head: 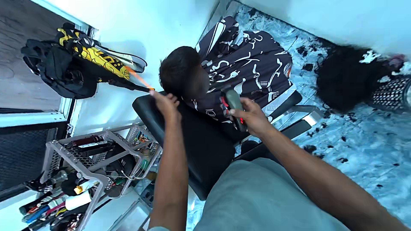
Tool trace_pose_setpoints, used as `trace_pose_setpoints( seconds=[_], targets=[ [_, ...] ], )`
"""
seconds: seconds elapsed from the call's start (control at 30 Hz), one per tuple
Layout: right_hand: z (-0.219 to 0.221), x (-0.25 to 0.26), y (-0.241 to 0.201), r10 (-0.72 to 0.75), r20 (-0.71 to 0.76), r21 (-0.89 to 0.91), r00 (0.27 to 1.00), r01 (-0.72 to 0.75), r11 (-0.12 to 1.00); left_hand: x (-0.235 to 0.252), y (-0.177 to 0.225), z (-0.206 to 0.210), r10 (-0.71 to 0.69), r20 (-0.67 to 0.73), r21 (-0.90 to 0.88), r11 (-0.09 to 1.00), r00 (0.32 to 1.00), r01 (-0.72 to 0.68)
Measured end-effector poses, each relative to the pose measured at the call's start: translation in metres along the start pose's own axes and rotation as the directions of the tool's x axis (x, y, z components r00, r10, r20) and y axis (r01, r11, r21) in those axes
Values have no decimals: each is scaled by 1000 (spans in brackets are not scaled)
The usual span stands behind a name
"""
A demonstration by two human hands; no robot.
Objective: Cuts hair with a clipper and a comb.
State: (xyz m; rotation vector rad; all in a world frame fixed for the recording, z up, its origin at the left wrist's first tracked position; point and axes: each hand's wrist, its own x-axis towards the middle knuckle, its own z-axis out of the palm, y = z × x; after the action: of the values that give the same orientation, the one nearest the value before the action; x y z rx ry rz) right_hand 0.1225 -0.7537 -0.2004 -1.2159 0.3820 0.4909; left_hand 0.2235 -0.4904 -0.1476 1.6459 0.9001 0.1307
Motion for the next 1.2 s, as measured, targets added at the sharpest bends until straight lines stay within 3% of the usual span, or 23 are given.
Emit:
trace_pose_setpoints(
  seconds=[0.07,0.2,0.43,0.7,0.8,0.9,1.0,1.03,1.1,1.2],
  targets=[
    [-22,-20,16,99,-80,85,992,-92,992,8,-34,26,-134,-5,-26,991,991,134],
    [-62,-51,33,125,-195,132,973,-101,986,29,-75,47,-153,-32,-205,968,988,143],
    [-85,-72,41,125,-287,185,950,-73,980,31,-69,38,-168,72,-204,962,983,180],
    [-66,-71,51,130,-227,217,965,-80,973,26,-76,17,-83,218,-258,956,972,140],
    [-62,-74,50,119,-212,226,970,-69,972,15,-73,17,41,323,-260,964,946,47],
    [-67,-80,52,79,-227,270,971,-15,963,-14,-63,7,176,486,-228,971,856,-70],
    [-82,-91,55,-6,-233,301,972,78,950,-49,-46,-10,325,451,-138,945,831,-295],
    [-88,-95,55,-35,-238,309,971,110,945,-63,-32,-16,408,400,-64,906,821,-419],
    [-100,-103,56,-73,-260,330,963,160,930,-95,7,-17,557,399,51,779,728,-625],
    [-115,-115,59,-67,-286,373,956,176,911,-130,51,4,564,564,304,538,603,-786]
  ],
)
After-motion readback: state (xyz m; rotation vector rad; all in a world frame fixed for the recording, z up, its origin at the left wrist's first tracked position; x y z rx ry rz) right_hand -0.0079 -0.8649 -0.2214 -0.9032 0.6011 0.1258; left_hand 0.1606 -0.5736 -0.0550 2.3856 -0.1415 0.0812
